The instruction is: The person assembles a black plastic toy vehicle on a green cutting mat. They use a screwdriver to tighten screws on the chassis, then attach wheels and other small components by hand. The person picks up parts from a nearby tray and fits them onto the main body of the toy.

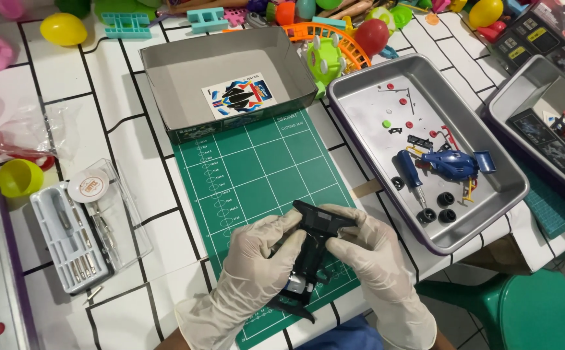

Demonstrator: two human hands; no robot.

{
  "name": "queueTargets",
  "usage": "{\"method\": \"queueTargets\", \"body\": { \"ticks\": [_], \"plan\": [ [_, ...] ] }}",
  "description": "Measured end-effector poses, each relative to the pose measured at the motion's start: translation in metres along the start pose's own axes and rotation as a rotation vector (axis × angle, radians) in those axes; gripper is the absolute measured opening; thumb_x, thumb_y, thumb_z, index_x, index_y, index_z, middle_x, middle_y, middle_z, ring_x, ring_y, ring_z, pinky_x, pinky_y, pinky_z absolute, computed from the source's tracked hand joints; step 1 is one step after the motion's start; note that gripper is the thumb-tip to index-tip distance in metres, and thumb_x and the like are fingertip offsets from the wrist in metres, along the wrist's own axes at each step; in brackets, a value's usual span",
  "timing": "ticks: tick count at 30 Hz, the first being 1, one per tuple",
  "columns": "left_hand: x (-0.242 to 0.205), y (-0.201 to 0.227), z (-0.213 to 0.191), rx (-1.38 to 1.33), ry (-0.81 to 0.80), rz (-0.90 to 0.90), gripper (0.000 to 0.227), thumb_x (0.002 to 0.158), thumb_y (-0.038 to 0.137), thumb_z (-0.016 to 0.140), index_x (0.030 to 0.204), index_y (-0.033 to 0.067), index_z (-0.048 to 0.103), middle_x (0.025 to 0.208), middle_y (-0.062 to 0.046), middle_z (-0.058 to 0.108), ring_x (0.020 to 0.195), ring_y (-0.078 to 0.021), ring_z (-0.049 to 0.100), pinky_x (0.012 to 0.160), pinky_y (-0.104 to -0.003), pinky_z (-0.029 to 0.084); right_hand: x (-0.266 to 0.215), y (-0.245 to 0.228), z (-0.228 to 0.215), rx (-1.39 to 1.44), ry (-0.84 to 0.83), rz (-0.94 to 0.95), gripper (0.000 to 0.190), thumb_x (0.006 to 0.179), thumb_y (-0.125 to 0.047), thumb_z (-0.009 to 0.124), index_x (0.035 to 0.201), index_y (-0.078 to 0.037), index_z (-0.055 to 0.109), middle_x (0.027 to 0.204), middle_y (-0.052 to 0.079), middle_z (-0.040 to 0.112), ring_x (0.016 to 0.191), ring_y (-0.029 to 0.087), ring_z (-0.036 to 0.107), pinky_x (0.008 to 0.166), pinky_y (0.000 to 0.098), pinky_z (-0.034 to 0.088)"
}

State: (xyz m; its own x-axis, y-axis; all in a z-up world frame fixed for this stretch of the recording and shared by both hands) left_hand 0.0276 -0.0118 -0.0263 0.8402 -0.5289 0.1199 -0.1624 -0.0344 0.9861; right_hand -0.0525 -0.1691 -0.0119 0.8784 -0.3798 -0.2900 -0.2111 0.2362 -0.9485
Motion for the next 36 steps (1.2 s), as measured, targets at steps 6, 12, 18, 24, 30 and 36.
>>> {"method": "queueTargets", "body": {
  "ticks": [6,12,18,24,30,36],
  "plan": [
    [0.0,-0.005,-0.002,0.052,0.038,-0.061,0.034,0.086,0.017,0.071,0.116,0.0015,0.075,0.12,-0.016,0.078,0.113,-0.0234,0.077,0.096,-0.028,0.064,-0.002,0.018,-0.008,-0.004,0.066,0.059,0.064,0.066,-0.017,0.082,0.125,0.005,0.072,0.102,0.02,0.079,0.091,0.031,0.076,0.077,0.0399,0.064],
    [0.0,-0.006,-0.002,0.128,0.051,-0.04,0.037,0.084,0.02,0.073,0.116,0.0027,0.077,0.098,-0.004,0.081,0.045,-0.0012,0.046,0.039,-0.018,0.045,-0.001,0.017,0.003,0.049,0.024,-0.066,0.054,0.07,-0.019,0.085,0.118,0.004,0.072,0.109,0.021,0.081,0.098,0.032,0.079,0.084,0.0428,0.066],
    [0.003,-0.013,-0.003,0.093,0.084,-0.069,0.029,0.08,0.015,0.076,0.106,0.0035,0.08,0.11,-0.011,0.082,0.097,-0.018,0.081,0.081,-0.024,0.069,0.0,0.02,0.004,0.059,0.064,-0.07,0.05,0.07,-0.017,0.084,0.114,0.005,0.073,0.106,0.02,0.081,0.096,0.033,0.079,0.084,0.0442,0.067],
    [0.004,-0.026,-0.001,0.043,0.044,-0.2,0.024,0.081,0.015,0.074,0.102,0.0043,0.082,0.113,-0.011,0.082,0.104,-0.0188,0.081,0.088,-0.026,0.069,0.002,0.019,0.004,0.077,0.016,-0.101,0.045,0.075,-0.014,0.081,0.115,0.005,0.072,0.106,0.02,0.081,0.097,0.032,0.079,0.086,0.0439,0.066],
    [0.003,-0.018,-0.001,0.009,0.084,-0.208,0.028,0.079,0.011,0.072,0.104,0.0031,0.081,0.104,-0.009,0.084,0.09,-0.015,0.082,0.078,-0.024,0.069,-0.015,0.014,-0.012,0.006,0.104,-0.109,0.052,0.077,-0.026,0.079,0.12,0.002,0.072,0.109,0.016,0.079,0.1,0.026,0.076,0.083,0.0366,0.066],
    [0.002,-0.035,-0.003,0.045,0.225,-0.499,0.028,0.073,0.009,0.078,0.099,0.0014,0.083,0.099,-0.008,0.082,0.075,-0.0142,0.07,0.07,-0.026,0.062,-0.066,-0.021,-0.088,-0.114,0.287,-0.528,0.034,0.091,0.01,0.059,0.123,0.006,0.068,0.097,0.017,0.078,0.094,0.025,0.077,0.092,0.0365,0.068]
  ]
}}
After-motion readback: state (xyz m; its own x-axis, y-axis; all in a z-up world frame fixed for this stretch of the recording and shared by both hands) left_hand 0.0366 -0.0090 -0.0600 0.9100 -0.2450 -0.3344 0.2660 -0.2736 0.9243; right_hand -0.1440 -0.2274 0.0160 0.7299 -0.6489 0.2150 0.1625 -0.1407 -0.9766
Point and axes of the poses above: each hand's wrist, its own x-axis towards the middle knuckle, its own z-axis out of the palm, y = z × x, the point moved 5 cm from there along x, towards the middle knuckle
